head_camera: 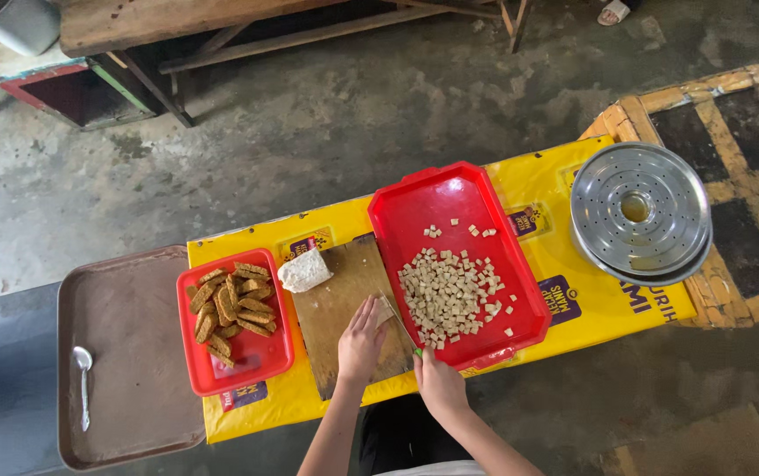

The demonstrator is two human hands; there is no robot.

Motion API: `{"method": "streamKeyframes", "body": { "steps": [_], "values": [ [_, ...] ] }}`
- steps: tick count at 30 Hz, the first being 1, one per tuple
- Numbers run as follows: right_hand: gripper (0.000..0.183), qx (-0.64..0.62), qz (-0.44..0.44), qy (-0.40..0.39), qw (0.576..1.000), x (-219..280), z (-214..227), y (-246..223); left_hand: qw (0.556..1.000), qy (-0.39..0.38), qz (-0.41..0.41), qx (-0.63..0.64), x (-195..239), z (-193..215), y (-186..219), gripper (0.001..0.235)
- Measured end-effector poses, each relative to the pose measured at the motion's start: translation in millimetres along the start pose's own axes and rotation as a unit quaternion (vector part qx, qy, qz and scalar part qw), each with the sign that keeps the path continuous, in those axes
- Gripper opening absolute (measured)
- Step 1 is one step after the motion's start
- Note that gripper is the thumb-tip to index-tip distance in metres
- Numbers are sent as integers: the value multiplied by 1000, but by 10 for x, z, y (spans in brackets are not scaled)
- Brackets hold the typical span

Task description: The person uses a knife to cut a white block into small cubes on a wooden cutting board and places the pieces into a red tray. Fried corn cobs are visible in a separate red tray nearby.

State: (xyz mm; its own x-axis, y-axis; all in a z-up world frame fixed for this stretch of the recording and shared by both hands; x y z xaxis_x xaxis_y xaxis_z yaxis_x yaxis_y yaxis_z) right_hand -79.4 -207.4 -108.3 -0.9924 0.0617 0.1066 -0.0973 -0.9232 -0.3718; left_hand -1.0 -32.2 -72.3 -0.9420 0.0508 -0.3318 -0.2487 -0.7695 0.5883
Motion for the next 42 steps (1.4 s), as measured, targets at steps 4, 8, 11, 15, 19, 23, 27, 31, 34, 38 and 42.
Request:
{"method": "streamKeyframes", "body": {
  "steps": [4,8,11,15,19,23,27,31,34,38,42],
  "values": [
    [43,16,12,1,1000,-15,-40,-9,1000,8,-18,-21,34,-82,-36,51],
    [38,25,5,-30,999,-17,-89,4,998,2,-32,-57,67,-151,-83,48],
    [39,23,-9,-40,999,-21,-110,-9,996,3,-45,-74,83,-187,-103,46],
    [40,35,-41,-47,997,-55,-183,-48,995,-16,-49,-80,108,-225,-135,46],
    [41,35,-41,-54,997,-158,-276,-57,994,-14,-57,-92,84,-241,-145,46],
    [41,0,-49,-79,996,-127,-355,10,998,-24,-6,-63,106,-259,-142,45],
    [39,41,-51,-62,996,-3,-332,54,1000,-1,4,-28,64,-179,-116,45],
    [38,39,-46,-70,996,92,-279,94,1000,3,7,-1,68,-82,-74,45],
    [39,32,-37,-45,998,12,-253,39,1000,9,8,14,50,-35,-38,45],
    [39,19,-40,-29,999,-92,-281,-30,999,10,35,21,83,-28,-15,45],
    [35,-22,-87,-52,995,-115,-189,185,999,1,22,24,73,-49,12,47]
  ]
}}
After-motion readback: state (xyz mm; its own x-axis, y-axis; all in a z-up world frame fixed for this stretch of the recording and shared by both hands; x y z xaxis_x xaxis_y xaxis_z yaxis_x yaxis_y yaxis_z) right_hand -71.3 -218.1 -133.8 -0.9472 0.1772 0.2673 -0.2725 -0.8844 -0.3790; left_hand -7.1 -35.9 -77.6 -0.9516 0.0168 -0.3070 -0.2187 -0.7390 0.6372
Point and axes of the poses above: each hand's wrist, its own x-axis away from the middle knuckle, its own z-axis out of the back of the hand, y = z × x, the point moved 4 cm from there along -x, towards the middle knuckle, and after that the axes turned 10 degrees about y, right-handed, at the moved point
